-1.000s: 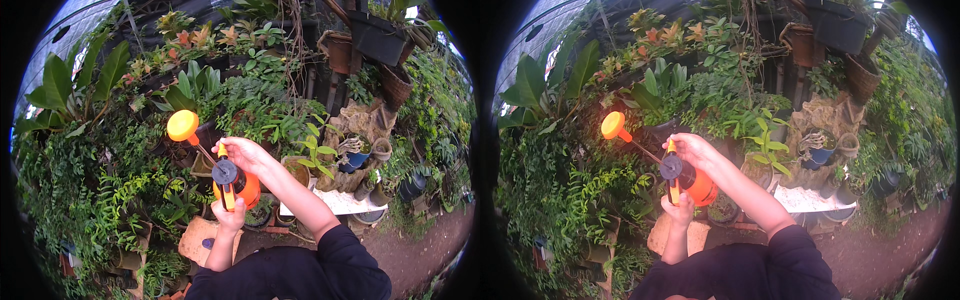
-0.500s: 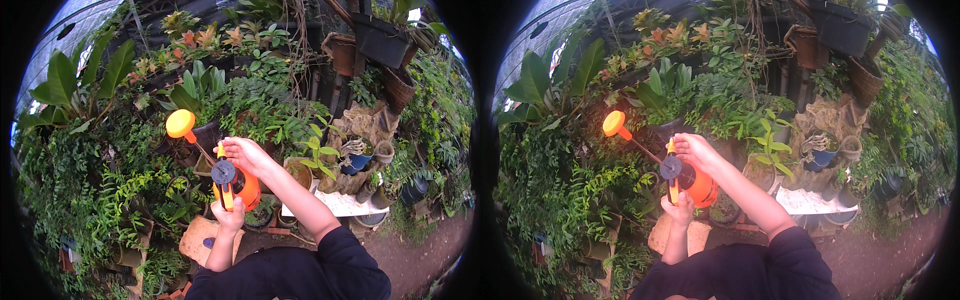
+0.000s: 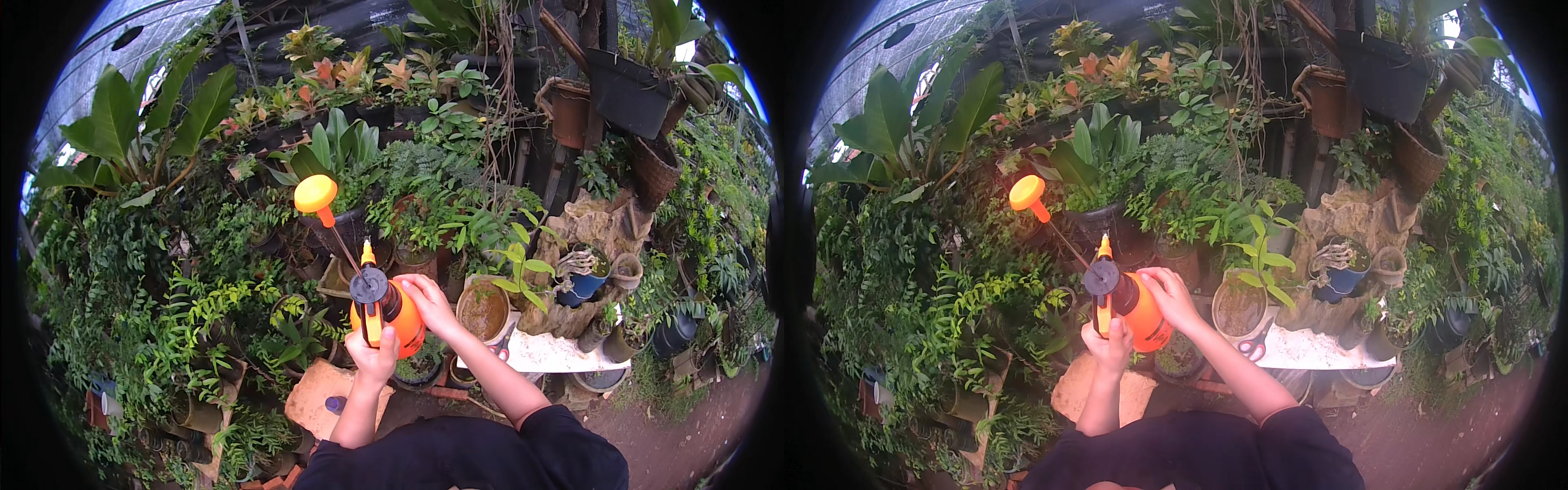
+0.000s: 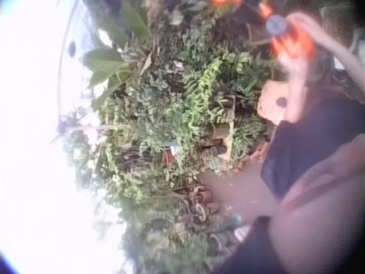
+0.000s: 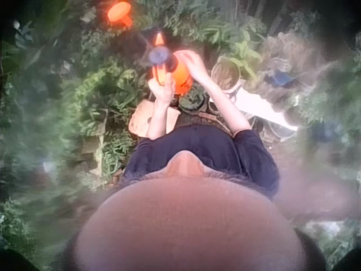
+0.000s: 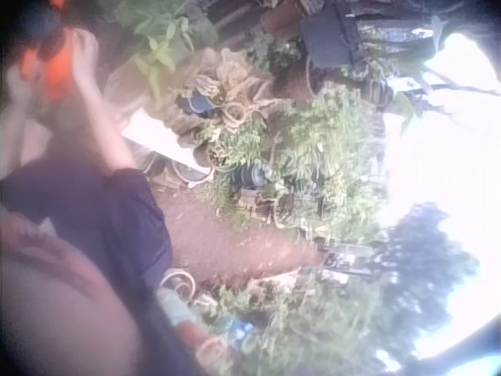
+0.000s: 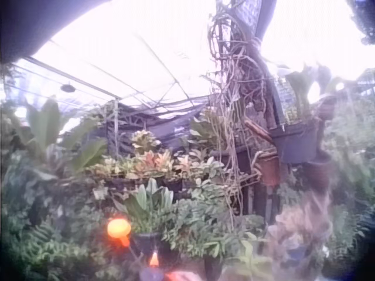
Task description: The person assembles a garden sprayer by attaching the pump handle, nozzle, and spray wand to the orange tank. They tighten the components, test the spray function, and pump the handle to pressurize the sprayer.
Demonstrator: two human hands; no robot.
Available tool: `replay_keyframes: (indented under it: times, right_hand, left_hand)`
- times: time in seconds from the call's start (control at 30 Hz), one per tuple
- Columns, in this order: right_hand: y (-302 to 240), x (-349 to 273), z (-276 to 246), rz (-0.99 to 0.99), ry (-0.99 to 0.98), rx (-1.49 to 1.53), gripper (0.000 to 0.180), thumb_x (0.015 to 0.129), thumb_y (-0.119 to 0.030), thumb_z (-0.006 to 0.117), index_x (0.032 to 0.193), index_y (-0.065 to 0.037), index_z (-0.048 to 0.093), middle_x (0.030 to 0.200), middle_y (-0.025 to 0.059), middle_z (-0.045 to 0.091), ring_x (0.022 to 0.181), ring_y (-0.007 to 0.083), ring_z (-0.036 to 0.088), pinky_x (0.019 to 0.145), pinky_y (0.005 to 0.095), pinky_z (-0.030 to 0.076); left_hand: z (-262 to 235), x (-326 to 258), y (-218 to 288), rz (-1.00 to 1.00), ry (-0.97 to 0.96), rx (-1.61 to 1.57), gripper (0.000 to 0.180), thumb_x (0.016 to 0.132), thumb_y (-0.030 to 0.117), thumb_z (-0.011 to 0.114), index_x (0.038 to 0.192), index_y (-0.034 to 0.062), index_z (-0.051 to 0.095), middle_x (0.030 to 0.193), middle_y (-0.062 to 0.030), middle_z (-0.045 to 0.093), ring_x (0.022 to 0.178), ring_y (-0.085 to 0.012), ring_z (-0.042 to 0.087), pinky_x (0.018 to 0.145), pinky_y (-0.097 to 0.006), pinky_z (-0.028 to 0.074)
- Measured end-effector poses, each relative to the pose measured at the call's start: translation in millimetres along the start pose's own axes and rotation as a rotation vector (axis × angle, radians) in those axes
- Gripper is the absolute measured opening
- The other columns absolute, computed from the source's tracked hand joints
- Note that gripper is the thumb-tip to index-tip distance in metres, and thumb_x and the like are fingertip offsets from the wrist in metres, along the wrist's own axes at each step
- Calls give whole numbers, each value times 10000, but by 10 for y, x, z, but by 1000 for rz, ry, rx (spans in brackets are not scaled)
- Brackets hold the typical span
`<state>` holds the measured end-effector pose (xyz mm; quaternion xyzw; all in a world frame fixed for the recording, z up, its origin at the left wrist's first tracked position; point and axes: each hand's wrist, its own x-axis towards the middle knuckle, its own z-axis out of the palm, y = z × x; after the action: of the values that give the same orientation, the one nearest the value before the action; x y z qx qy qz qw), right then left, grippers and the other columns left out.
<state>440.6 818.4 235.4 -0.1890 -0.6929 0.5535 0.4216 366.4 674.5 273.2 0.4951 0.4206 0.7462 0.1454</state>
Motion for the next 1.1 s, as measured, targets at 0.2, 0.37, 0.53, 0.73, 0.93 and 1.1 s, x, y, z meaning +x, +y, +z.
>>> replay_keyframes:
  times: [0.2, 0.37, 0.53, 0.73, 0.93, 1.1]
  right_hand:
    - [535, -704, 40, 406, 229, 103, 287, 1027, -240, 481, 1201, -25, 557, 1159, 69, 591, 1032, 158, 577, 898, 310, 459]
    - [166, -643, -46, 33, 284, 208, 199, 1013, -169, 510, 1100, -2, 577, 1046, 78, 610, 951, 151, 593, 849, 287, 477]
    - [-535, -577, -122, 26, -25, 184, 366, 1022, -265, 508, 1203, 44, 581, 1013, 104, 621, 919, 163, 604, 826, 297, 477]
    - [-778, -654, 39, 71, 49, 68, 259, 1012, -226, 548, 1131, 3, 573, 896, 0, 521, 735, 48, 534, 617, 202, 427]
    - [-650, -606, 44, 16, 207, 265, 273, 1037, -272, 497, 1010, -22, 603, 827, -26, 503, 726, 48, 491, 667, 214, 404]
    - [-566, -607, -97, 207, 156, 370, 347, 1044, -265, 450, 1084, 27, 633, 922, 26, 645, 883, 73, 547, 795, 230, 440]
  left_hand:
    - [57, 117, 26, -27, -11, -60, 371, 989, 243, 560, 690, 27, 514, 520, 7, 509, 438, -56, 470, 411, -220, 345]
    - [171, 164, -25, -74, -12, 3, 468, 1015, 346, 450, 714, -2, 540, 509, -30, 513, 413, -80, 467, 394, -230, 347]
    - [279, 162, -57, -84, -44, 48, 530, 1010, 349, 328, 702, -18, 554, 508, -69, 534, 417, -134, 492, 424, -272, 385]
    - [331, 138, -121, 92, -83, 330, 426, 1015, 245, 350, 773, -18, 583, 575, -102, 586, 497, -218, 594, 484, -340, 447]
    - [310, 127, -97, 21, -250, 540, 352, 1010, 205, 392, 864, -42, 595, 678, -255, 605, 625, -440, 625, 556, -473, 469]
    - [289, 204, 92, 73, -373, 747, 337, 968, 263, 549, 773, 8, 649, 611, -179, 590, 545, -340, 599, 519, -412, 456]
